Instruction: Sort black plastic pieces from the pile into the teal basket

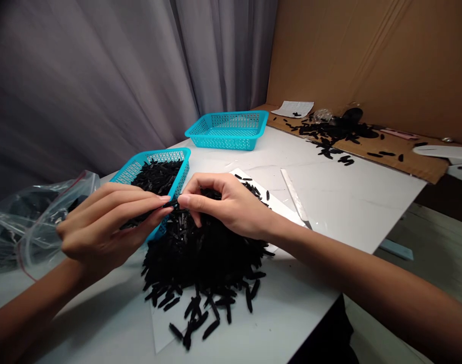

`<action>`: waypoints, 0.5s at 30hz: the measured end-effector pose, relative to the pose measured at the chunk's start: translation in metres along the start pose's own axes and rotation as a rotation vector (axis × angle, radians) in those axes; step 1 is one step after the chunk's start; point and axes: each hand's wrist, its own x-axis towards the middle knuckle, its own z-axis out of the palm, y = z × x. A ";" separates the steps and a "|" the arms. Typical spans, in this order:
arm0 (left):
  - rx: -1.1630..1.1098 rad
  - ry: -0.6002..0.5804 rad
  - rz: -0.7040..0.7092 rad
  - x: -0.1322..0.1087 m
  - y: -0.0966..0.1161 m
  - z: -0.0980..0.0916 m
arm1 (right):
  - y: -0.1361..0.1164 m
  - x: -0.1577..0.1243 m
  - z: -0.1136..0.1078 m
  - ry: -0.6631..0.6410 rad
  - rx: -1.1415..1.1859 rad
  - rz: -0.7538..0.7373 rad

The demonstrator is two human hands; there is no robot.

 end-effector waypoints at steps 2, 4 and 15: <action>-0.007 0.000 -0.001 0.000 0.001 0.000 | -0.001 0.000 0.000 0.010 -0.020 -0.015; -0.001 0.000 -0.008 0.000 0.003 0.001 | -0.002 0.000 0.001 0.027 -0.040 -0.021; 0.293 -0.101 -0.424 0.001 -0.047 -0.027 | 0.008 0.003 0.001 0.205 0.000 0.120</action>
